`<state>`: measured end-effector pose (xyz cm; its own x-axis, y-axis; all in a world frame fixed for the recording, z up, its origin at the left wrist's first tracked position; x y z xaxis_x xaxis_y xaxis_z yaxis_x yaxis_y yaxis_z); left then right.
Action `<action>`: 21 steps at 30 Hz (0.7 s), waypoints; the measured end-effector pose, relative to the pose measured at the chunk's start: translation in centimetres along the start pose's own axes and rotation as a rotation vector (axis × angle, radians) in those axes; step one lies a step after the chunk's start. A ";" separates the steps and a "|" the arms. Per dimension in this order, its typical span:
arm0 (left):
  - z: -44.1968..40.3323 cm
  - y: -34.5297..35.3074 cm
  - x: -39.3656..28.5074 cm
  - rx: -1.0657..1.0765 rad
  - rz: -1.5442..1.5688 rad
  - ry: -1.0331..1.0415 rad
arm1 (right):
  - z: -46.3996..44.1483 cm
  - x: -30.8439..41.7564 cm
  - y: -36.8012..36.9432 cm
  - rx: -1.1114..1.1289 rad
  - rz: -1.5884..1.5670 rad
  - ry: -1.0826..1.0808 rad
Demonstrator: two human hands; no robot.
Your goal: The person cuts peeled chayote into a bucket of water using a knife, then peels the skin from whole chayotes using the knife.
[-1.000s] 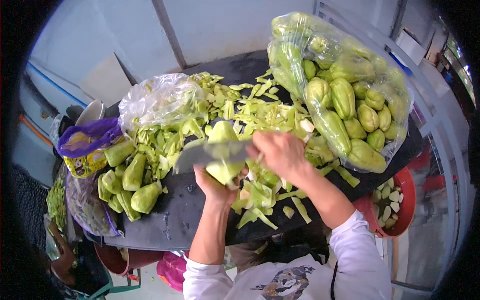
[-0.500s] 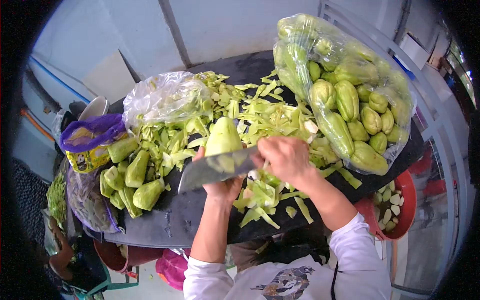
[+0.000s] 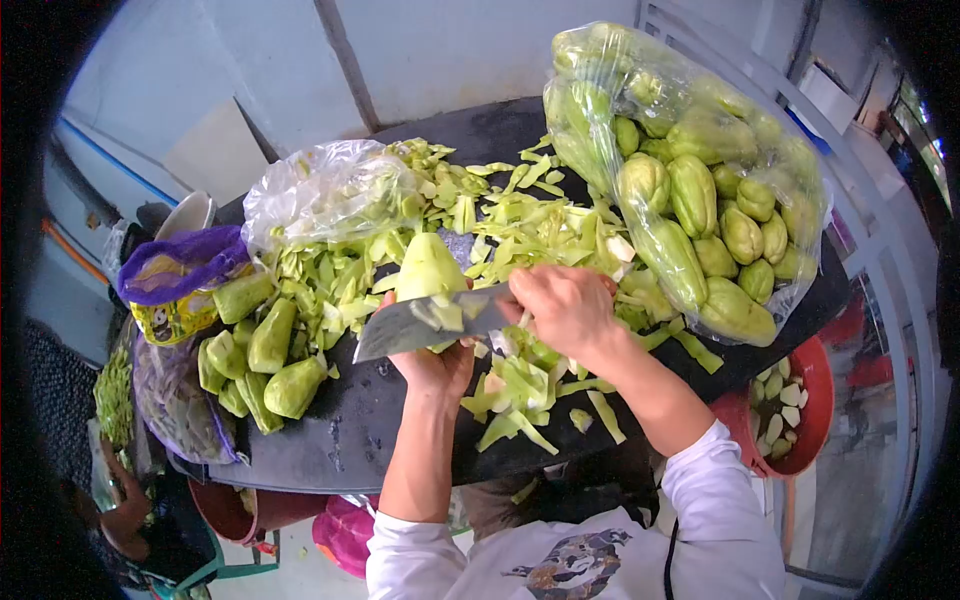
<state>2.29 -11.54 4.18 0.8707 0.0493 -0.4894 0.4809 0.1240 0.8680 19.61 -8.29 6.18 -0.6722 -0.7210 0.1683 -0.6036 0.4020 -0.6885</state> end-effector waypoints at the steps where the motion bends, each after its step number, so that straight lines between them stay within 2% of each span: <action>1: 0.1 0.9 0.3 0.003 0.001 0.004 | -0.2 0.5 -0.2 -0.003 0.001 -0.004; 3: 0.3 1.6 0.7 -0.096 -0.091 0.065 | -0.4 1.4 -0.8 -0.011 -0.051 -0.034; 5: 0.6 0.4 0.8 -0.101 -0.115 0.032 | -0.3 0.5 -0.2 0.001 -0.059 0.005; 7: 0.4 0.0 0.1 0.111 -0.086 -0.037 | 0.0 -1.7 0.7 0.021 -0.030 0.094; 9: 0.7 1.1 -0.1 0.097 -0.128 -0.013 | -0.1 -2.2 0.6 0.029 -0.022 0.088; 11: 1.5 2.3 0.5 -0.106 -0.137 0.006 | -0.4 -0.8 -0.3 0.034 -0.029 0.058; 13: 1.2 1.6 1.0 -0.156 -0.126 -0.011 | -0.8 0.2 -0.9 0.004 -0.081 -0.007; 15: 1.3 1.4 1.1 -0.076 -0.182 -0.020 | -0.6 0.2 -0.8 -0.001 -0.072 0.010; 19: 0.7 1.4 0.6 -0.087 -0.168 -0.026 | -0.2 -2.6 0.5 0.092 -0.004 0.130; 21: 1.0 2.0 0.6 -0.049 -0.172 -0.006 | -0.3 -1.6 0.3 0.066 0.003 0.111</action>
<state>3.90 -12.25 5.67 0.7767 0.0172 -0.6297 0.6173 0.1785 0.7662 20.33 -6.81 5.91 -0.7197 -0.6513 0.2406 -0.5741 0.3634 -0.7337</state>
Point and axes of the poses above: each hand's wrist, its own z-axis away from the middle knuckle, its own y-axis out of the palm, x = y × z, the point moved 1 cm from there along -z, towards the middle knuckle, and after that the axes turned 1 degree about y, right-handed, at the moved point
